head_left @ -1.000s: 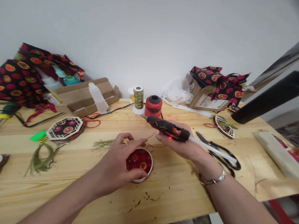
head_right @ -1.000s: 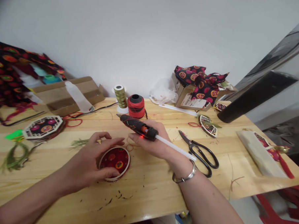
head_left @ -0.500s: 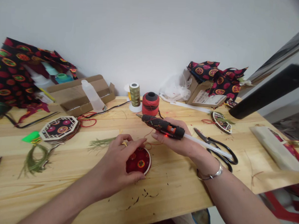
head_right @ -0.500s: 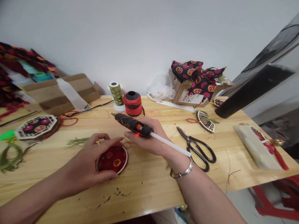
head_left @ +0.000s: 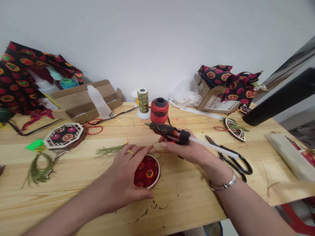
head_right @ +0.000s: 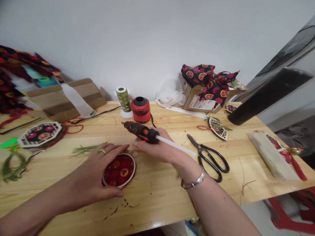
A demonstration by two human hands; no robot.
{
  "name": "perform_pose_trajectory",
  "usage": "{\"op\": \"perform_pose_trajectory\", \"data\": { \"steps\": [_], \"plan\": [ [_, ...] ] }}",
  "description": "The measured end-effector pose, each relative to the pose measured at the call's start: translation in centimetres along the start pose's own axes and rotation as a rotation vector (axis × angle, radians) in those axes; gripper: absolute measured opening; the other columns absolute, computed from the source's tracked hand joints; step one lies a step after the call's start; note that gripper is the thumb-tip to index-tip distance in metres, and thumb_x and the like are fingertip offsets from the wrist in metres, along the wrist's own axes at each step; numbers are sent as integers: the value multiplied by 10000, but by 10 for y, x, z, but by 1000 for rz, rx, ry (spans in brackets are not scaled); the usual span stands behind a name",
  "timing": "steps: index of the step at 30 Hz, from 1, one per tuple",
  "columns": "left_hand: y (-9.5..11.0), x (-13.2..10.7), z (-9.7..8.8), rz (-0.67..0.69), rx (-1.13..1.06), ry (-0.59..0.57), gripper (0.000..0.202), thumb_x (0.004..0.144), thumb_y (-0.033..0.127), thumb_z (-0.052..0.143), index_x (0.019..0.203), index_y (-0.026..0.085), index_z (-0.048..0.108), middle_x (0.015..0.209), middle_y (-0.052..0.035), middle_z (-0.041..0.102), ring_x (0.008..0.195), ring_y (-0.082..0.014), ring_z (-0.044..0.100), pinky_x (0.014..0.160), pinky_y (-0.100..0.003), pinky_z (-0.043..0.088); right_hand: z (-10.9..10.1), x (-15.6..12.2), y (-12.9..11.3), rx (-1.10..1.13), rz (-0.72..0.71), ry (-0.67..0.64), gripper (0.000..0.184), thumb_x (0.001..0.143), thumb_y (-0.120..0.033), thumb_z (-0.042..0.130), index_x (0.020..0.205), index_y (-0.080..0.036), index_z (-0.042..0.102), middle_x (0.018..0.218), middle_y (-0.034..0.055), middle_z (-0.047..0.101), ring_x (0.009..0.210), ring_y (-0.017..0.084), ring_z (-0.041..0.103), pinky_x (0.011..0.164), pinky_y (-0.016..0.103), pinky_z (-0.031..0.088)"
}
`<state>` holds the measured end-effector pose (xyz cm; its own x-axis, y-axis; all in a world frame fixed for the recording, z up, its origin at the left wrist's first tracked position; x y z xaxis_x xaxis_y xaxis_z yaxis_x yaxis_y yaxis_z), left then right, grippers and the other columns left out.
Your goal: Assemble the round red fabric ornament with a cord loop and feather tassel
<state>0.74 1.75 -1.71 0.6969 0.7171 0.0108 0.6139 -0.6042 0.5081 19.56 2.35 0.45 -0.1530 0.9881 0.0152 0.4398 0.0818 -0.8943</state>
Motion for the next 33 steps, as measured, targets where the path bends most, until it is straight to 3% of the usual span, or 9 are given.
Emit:
{"op": "perform_pose_trajectory", "data": {
  "steps": [5, 12, 18, 26, 33],
  "plan": [
    [-1, -7, -3, -95, 72, 25, 882, 582, 514, 715, 1341, 195, 398, 1329, -149, 484, 1238, -378, 363, 1005, -533, 301, 5, 0, 1, 112, 118, -83, 164, 730, -250, 596, 861, -182, 670, 819, 30, 688, 778, 187, 631, 668, 284, 489],
    [3, -27, 5, -84, 90, 125, 914, 565, 464, 746, 1353, 204, 364, 1377, -135, 439, 1263, -360, 334, 1009, -503, 336, 10, 1, 2, 122, 69, -93, 120, 712, -191, 582, 801, -173, 661, 834, 41, 705, 799, 197, 656, 750, 322, 502],
    [6, -25, 15, -120, 104, 207, 910, 612, 445, 721, 1374, 202, 286, 1345, -139, 465, 1284, -359, 284, 1019, -520, 293, 13, 2, 4, 85, 52, -95, 119, 703, -184, 581, 793, -176, 659, 828, 41, 706, 796, 207, 661, 747, 332, 506],
    [7, -19, 16, -165, 130, 193, 833, 653, 415, 683, 1354, 151, 319, 1212, -151, 555, 1259, -355, 285, 978, -513, 316, 14, 3, 4, 83, 44, -125, 138, 690, -171, 562, 794, -161, 652, 839, 43, 711, 811, 194, 661, 756, 299, 504],
    [5, -20, 18, -190, 122, 192, 793, 657, 395, 679, 1338, 154, 351, 1200, -147, 555, 1233, -342, 318, 966, -505, 337, 11, 6, 9, 21, 27, -49, 188, 687, -159, 562, 844, -160, 665, 862, 47, 711, 815, 199, 655, 754, 301, 501]
  ]
}}
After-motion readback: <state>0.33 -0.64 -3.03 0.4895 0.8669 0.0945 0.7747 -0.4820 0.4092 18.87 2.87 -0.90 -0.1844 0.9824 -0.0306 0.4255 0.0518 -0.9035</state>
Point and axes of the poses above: each hand's wrist, its own x-axis towards the middle knuckle, its own z-axis out of the palm, y = z × x, the point moved 4 cm from there along x, towards the middle knuckle
